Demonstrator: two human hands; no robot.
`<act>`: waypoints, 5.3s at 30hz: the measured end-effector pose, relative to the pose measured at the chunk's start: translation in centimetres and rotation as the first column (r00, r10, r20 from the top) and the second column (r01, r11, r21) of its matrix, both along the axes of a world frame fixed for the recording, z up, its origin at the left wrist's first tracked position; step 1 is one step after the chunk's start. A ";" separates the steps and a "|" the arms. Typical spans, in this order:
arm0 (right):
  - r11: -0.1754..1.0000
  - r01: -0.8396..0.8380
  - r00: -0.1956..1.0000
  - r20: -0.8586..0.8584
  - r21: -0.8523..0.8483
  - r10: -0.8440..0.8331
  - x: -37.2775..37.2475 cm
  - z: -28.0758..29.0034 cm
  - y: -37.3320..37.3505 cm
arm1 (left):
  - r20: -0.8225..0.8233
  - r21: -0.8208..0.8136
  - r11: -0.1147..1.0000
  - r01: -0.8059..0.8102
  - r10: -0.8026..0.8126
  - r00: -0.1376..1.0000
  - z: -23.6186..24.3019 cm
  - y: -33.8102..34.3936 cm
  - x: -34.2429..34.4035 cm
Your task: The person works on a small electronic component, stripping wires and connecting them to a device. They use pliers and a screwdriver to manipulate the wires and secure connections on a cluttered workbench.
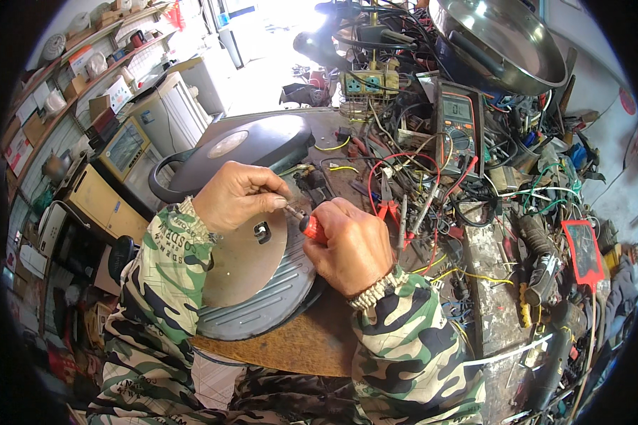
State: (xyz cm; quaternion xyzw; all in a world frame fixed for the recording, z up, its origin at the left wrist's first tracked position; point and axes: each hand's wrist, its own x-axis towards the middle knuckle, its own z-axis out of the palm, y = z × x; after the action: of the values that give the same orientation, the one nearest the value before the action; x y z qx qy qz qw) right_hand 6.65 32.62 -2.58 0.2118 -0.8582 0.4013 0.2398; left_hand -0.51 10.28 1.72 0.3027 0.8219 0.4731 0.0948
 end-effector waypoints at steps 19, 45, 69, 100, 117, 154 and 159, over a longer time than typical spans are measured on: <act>0.996 -0.023 1.000 -0.008 -0.089 0.022 -0.2 -0.7 0.1 | -0.003 -0.072 0.997 0.022 -0.022 1.000 -0.5 1.3 0.0; 0.987 -0.073 0.997 -0.026 -0.143 0.070 0.0 -0.5 -0.2 | 0.089 0.019 0.998 0.053 -0.054 0.995 -0.7 0.5 -0.5; 0.988 -0.078 0.995 -0.076 -0.131 0.069 0.0 -0.8 -0.5 | 0.169 0.029 0.999 0.036 -0.040 0.985 -0.3 0.3 -0.2; 0.988 -0.101 0.991 -0.105 -0.117 0.089 0.3 -0.9 -0.9 | 0.266 0.012 0.997 0.083 -0.083 0.960 0.4 -0.4 -0.3; 0.949 -0.008 0.998 0.063 -0.316 0.029 1.2 -1.2 -2.1 | 0.283 0.113 0.992 0.054 -0.084 0.955 -0.4 -0.7 -1.0; 0.920 0.067 0.997 -0.003 -0.385 -0.075 0.9 8.2 2.9 | 0.091 -0.265 0.962 0.059 -0.036 0.995 0.7 2.1 -1.8; 0.983 0.002 0.999 -0.046 -0.185 -0.011 1.9 12.7 0.1 | 0.080 -0.245 0.969 0.042 -0.023 0.997 -0.1 1.0 -1.9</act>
State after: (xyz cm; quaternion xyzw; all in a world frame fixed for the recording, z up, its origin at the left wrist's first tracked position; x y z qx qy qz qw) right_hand 8.52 32.67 10.12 0.1952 -0.8121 0.4733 0.2799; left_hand -2.41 11.32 1.62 0.2837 0.8650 0.3770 0.1709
